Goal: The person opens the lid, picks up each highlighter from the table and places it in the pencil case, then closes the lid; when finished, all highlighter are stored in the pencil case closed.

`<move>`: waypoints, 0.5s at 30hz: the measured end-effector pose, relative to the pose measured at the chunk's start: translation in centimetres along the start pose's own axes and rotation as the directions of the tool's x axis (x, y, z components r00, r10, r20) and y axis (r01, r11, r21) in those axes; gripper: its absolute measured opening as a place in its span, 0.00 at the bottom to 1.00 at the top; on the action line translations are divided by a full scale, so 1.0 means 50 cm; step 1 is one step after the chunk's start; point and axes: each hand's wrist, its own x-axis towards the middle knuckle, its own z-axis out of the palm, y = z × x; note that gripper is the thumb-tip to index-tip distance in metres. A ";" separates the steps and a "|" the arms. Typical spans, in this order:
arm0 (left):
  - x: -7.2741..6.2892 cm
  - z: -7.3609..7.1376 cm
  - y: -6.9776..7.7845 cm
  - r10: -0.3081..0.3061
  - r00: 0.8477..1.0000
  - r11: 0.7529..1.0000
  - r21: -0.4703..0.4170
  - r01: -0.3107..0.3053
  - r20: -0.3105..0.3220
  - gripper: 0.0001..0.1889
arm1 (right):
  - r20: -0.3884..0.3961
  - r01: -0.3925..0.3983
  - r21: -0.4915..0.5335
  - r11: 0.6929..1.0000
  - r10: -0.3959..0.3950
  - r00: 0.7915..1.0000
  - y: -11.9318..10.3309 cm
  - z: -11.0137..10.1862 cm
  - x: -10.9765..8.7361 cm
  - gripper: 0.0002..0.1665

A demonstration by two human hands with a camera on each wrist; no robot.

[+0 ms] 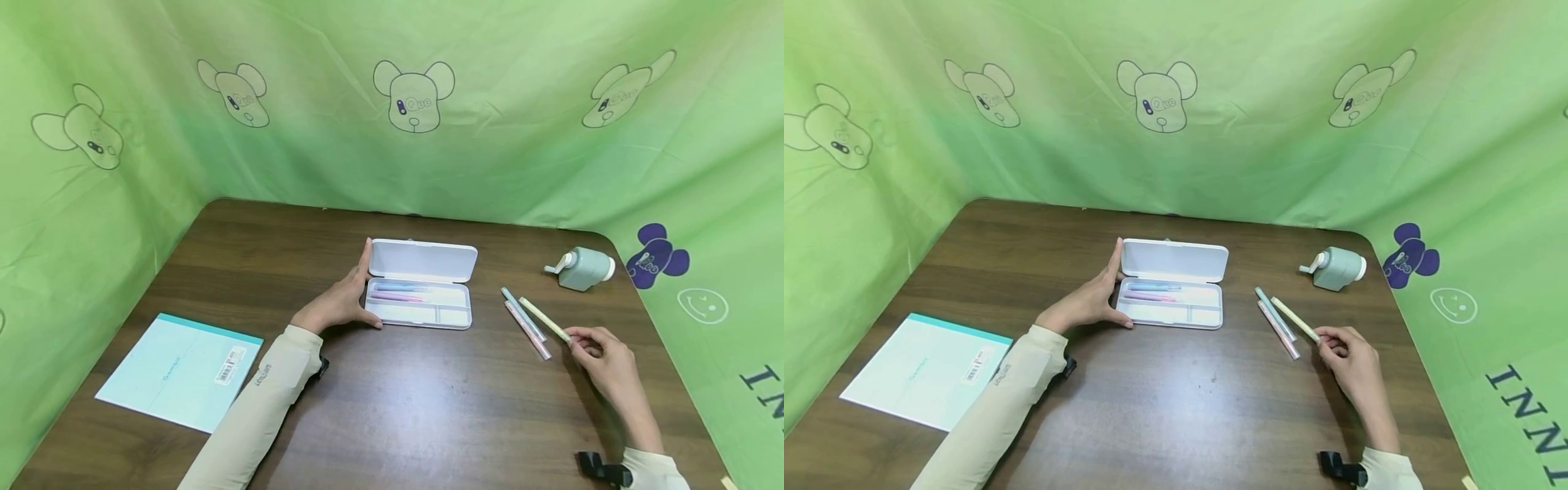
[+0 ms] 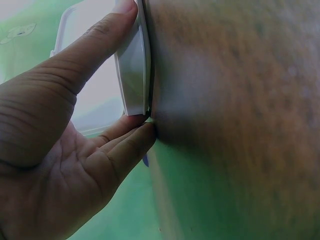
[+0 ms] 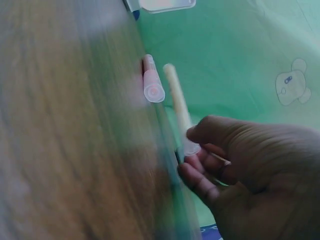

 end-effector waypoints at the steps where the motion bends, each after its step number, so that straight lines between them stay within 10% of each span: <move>1: 0.000 0.000 0.001 0.002 1.000 1.000 0.000 -0.002 -0.002 0.86 | -0.013 0.010 0.015 1.000 -0.009 1.000 0.000 0.001 0.001 0.09; 15: 0.000 0.005 -0.001 -0.004 1.000 1.000 0.001 0.004 -0.005 0.85 | -0.028 0.160 0.197 0.967 -0.158 0.987 -0.018 0.020 0.024 0.15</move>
